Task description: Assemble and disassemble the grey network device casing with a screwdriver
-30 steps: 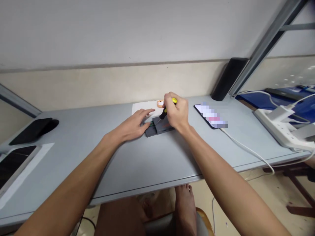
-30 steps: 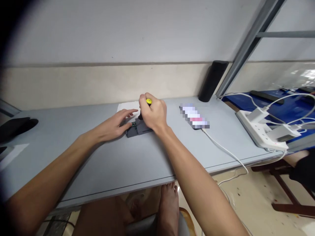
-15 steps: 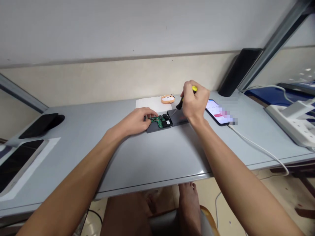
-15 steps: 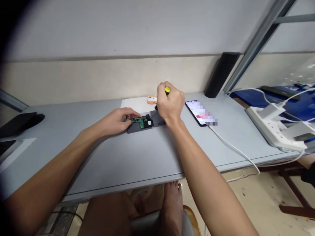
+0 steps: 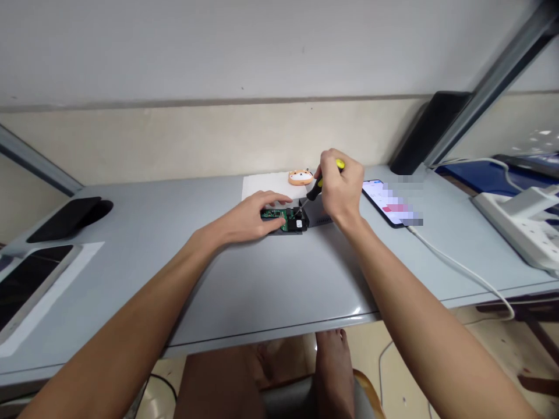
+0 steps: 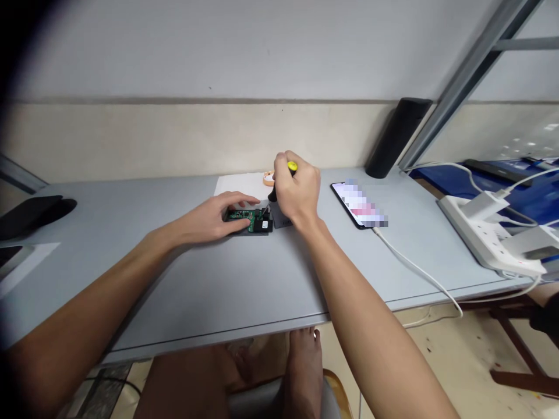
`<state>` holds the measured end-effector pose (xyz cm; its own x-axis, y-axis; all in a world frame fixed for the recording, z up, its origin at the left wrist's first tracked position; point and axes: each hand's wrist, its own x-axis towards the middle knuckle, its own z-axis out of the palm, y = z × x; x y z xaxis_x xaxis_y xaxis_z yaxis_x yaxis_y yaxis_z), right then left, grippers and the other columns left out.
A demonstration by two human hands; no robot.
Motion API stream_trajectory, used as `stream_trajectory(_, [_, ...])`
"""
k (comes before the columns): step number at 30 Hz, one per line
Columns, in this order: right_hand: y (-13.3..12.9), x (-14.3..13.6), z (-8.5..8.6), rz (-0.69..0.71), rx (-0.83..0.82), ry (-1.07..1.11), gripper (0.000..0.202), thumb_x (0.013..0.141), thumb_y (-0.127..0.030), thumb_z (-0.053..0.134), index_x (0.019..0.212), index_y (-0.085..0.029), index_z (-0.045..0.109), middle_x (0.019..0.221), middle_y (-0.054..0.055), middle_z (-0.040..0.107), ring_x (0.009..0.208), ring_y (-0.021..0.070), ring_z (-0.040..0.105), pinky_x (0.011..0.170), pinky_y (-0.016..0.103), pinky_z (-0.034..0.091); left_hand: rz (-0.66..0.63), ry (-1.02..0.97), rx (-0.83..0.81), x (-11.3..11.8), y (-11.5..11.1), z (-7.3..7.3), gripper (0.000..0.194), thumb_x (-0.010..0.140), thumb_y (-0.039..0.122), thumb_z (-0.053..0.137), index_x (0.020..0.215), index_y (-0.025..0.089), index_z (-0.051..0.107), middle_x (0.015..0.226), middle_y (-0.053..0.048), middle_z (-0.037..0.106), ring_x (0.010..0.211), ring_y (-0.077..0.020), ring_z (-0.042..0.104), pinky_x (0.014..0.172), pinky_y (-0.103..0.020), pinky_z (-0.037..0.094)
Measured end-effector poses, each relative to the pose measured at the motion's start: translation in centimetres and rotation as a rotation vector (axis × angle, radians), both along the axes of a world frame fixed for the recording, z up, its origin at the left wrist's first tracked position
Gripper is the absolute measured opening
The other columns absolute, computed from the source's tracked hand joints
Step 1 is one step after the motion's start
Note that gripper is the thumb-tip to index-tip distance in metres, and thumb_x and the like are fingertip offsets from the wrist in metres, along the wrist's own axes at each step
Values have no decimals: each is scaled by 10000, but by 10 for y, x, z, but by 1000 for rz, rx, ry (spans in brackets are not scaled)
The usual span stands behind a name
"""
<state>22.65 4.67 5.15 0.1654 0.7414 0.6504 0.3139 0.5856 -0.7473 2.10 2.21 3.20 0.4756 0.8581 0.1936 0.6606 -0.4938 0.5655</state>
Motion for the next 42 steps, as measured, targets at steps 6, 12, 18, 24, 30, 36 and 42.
stream_trajectory(6, [-5, -2, 4, 35, -19, 2, 421, 995, -360, 523, 602, -236, 437, 580, -32, 436, 599, 123, 443, 616, 283, 378, -74, -39, -30, 5, -2, -2, 499, 904, 424, 691, 1391, 317, 692, 1385, -62, 727, 1341, -325, 621, 1179, -541, 494])
stream_trajectory(12, [-5, -5, 3, 167, -33, 31, 312, 987, -481, 617, 795, -260, 512, 696, -35, 496, 683, 140, 497, 698, 292, 448, -91, -33, -43, 5, 0, -2, 465, 902, 433, 701, 1351, 312, 700, 1358, -50, 740, 1292, -317, 653, 1163, -535, 506])
stream_trajectory(18, [-5, -12, 0, 374, -45, 47, 214, 1021, -487, 608, 1146, -314, 611, 862, -11, 575, 829, 161, 599, 760, 306, 520, -98, 15, -75, 6, -5, 4, 419, 924, 432, 635, 1319, 300, 680, 1375, -60, 724, 1310, -330, 631, 1158, -541, 500])
stream_trajectory(24, [6, -12, 0, 564, -119, 226, 179, 1029, -457, 605, 1052, -290, 664, 979, 22, 628, 912, 173, 627, 768, 320, 562, -55, 13, -119, 7, -6, 6, 350, 897, 498, 632, 1162, 271, 659, 1276, -90, 720, 1215, -332, 650, 1094, -533, 525])
stream_trajectory(30, [4, -15, 0, 656, -265, 533, 291, 1063, -546, 496, 1148, -294, 616, 831, -8, 573, 680, 140, 528, 661, 307, 517, -103, -22, -25, 7, -5, -7, 218, 912, 476, 620, 987, 273, 653, 1262, -74, 725, 1269, -326, 603, 1211, -588, 409])
stream_trajectory(36, [-5, -22, 13, 673, -338, 621, 417, 982, -693, 574, 1042, -281, 547, 681, -58, 474, 548, 118, 410, 518, 264, 391, -50, -79, 45, 5, -11, -21, 272, 956, 523, 628, 1056, 274, 677, 1331, -81, 718, 1283, -326, 601, 1167, -572, 467])
stream_trajectory(42, [8, -33, 31, 929, -549, 484, 345, 1018, -409, 573, 741, -237, 459, 607, -50, 459, 492, 98, 367, 490, 267, 294, -34, -51, 86, 8, -16, -19, 201, 988, 456, 634, 1036, 269, 689, 1303, -75, 738, 1258, -324, 616, 1152, -572, 474])
